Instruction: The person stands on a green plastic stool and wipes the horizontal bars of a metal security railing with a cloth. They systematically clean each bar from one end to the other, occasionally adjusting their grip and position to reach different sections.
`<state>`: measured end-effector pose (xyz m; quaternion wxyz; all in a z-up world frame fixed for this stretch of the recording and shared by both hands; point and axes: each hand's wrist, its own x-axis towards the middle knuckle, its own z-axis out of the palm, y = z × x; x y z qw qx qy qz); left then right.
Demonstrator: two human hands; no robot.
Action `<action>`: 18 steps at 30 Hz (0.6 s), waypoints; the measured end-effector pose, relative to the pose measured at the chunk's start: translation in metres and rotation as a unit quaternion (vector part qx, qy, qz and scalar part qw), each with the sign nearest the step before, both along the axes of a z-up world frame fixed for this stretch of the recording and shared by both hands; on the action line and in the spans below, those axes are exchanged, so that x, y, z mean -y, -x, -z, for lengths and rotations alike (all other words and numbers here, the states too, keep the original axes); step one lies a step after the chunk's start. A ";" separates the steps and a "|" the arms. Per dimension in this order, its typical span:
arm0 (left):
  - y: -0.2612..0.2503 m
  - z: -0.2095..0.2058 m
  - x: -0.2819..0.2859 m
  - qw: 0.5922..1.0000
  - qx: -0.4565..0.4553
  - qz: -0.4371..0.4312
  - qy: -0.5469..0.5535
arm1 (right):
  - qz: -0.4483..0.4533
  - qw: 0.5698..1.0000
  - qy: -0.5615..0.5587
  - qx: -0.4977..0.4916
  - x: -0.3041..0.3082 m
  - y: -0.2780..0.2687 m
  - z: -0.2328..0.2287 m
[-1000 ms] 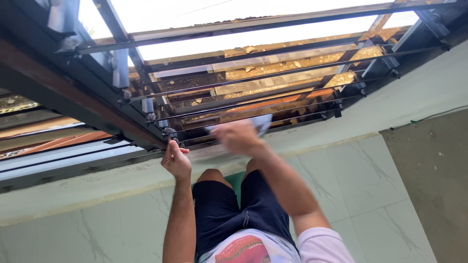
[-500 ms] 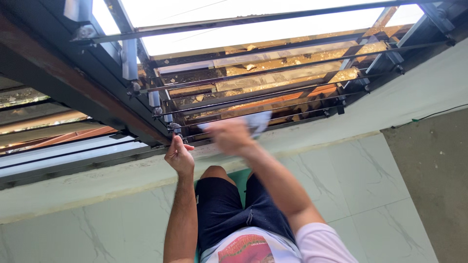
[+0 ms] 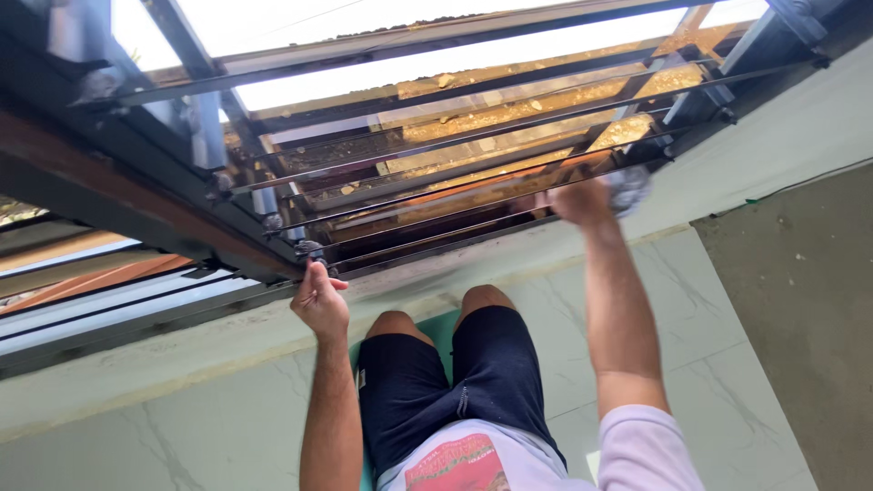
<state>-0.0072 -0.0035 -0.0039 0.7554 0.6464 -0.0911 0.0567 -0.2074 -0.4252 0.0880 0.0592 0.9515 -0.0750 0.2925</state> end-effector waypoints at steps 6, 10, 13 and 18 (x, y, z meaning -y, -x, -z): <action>-0.005 0.013 -0.001 0.999 -0.028 0.020 -0.005 | 0.045 0.985 -0.051 -0.159 -0.113 -0.064 -0.013; -0.006 0.014 -0.004 0.999 -0.036 0.020 -0.026 | -0.047 0.923 -0.235 -0.302 -0.263 -0.143 -0.036; -0.006 0.007 -0.004 0.999 -0.022 0.032 -0.028 | -0.142 0.975 -0.153 -0.076 -0.297 -0.176 -0.063; 0.000 0.000 0.004 0.999 -0.032 -0.004 -0.001 | -0.122 0.922 -0.296 -0.219 -0.289 -0.165 -0.086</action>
